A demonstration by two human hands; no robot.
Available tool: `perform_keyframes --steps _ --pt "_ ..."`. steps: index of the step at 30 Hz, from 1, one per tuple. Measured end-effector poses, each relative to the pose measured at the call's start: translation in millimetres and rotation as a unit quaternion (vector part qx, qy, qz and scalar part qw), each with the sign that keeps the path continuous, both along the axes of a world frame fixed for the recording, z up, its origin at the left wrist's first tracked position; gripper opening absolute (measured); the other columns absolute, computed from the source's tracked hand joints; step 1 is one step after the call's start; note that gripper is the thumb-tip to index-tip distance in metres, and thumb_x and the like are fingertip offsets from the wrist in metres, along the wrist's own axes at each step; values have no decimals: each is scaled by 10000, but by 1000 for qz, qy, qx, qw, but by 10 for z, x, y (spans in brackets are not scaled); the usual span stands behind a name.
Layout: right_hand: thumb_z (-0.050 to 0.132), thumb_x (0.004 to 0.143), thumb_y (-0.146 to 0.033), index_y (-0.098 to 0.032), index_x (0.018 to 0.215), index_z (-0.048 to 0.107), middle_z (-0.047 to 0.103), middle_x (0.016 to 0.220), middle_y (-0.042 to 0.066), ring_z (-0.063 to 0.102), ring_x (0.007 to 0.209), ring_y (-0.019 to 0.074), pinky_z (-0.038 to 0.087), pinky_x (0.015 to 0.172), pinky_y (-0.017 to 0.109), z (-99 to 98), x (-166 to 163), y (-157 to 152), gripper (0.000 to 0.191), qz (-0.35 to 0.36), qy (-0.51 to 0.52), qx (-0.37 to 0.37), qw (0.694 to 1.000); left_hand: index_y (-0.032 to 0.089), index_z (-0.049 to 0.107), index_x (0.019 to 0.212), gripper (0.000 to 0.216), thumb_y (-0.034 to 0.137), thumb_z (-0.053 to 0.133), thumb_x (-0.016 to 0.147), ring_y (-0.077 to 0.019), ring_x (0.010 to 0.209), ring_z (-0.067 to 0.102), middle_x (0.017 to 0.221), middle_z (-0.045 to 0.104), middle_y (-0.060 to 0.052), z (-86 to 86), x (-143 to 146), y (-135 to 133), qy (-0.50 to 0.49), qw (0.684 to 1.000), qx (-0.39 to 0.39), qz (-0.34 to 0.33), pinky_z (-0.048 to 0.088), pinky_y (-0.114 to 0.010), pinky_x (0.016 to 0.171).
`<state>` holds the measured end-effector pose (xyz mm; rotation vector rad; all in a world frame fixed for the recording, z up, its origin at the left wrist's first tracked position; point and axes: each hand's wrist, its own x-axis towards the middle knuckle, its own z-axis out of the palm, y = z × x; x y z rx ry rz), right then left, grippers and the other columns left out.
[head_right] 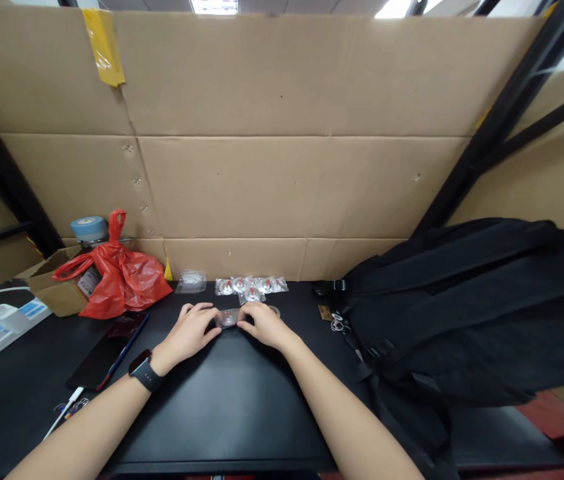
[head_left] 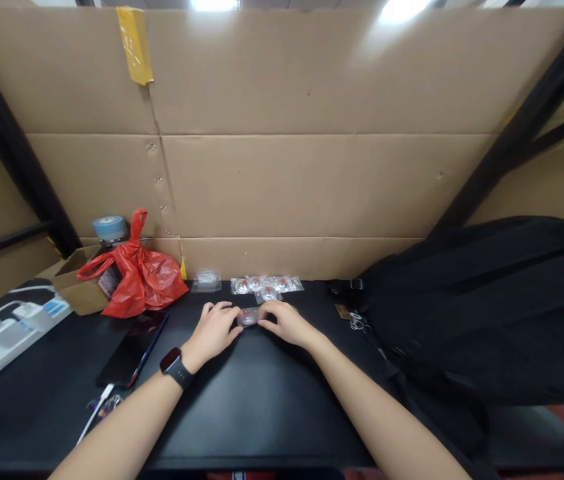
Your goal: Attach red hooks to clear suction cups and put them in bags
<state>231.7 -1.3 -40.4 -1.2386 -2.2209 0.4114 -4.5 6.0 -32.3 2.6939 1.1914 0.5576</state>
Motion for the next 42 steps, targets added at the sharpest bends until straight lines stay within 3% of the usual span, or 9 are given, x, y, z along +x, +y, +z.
perform_keyframes --steps 5,9,12,13,16,20,26,36,42 --pt "560 928 -267 -197 835 703 731 847 29 652 786 176 469 750 286 6 11 13 185 -26 27 -29 999 214 680 846 316 385 454 984 -248 1088 592 984 728 -47 36 50 2 -35 997 -43 45 329 -405 918" --pt "566 905 -293 -192 741 670 709 734 8 637 683 158 442 658 259 15 -44 -14 219 -56 47 -55 996 186 652 699 375 363 459 967 -230 955 625 883 730 -42 65 79 -1 -32 994 -61 80 325 -384 860" --pt "617 854 -259 -206 891 654 695 712 -18 627 636 142 453 649 248 -20 -108 -32 73 -72 80 -68 992 206 652 868 170 286 514 926 -203 894 633 839 726 -6 70 76 -7 -44 993 -65 88 312 -375 849" --pt "631 842 -248 -216 987 636 689 719 -26 620 630 140 461 656 251 -42 -126 -31 150 -73 85 -66 992 217 635 977 130 260 531 911 -198 893 631 835 723 6 68 73 -10 -51 993 -62 88 309 -373 852" --pt "668 813 -225 -236 1164 569 671 856 0 620 758 165 489 737 286 -108 -154 -9 365 -66 71 -10 995 235 549 1170 289 240 579 882 -207 979 607 944 709 -3 54 64 -22 -62 994 -26 88 308 -374 871" --pt "630 829 -125 -238 1021 651 614 1046 52 585 1011 200 473 927 348 -139 -153 19 224 3 52 74 996 246 588 1095 224 176 566 883 -216 1104 539 1148 648 -32 40 68 -37 -46 998 25 45 319 -370 892" --pt "540 832 -9 -255 854 744 611 1033 45 593 961 187 488 904 346 -137 -131 25 321 58 35 85 994 278 717 958 295 96 490 904 -235 1171 485 1169 645 -32 44 50 -34 -11 998 49 -47 313 -404 915" --pt "549 811 6 -247 1085 705 689 1079 49 609 1051 206 480 972 384 -212 -85 94 404 43 17 60 997 262 645 1203 355 148 415 958 -239 1167 493 1202 664 -63 50 35 -44 13 998 30 -47 362 -406 922" --pt "542 759 4 -261 1233 660 607 1260 96 539 1192 255 447 1004 436 -169 -85 22 556 11 -52 65 996 255 598 1271 416 109 403 933 -254 1205 478 1229 631 -88 1 41 -48 29 998 29 -38 377 -425 957"
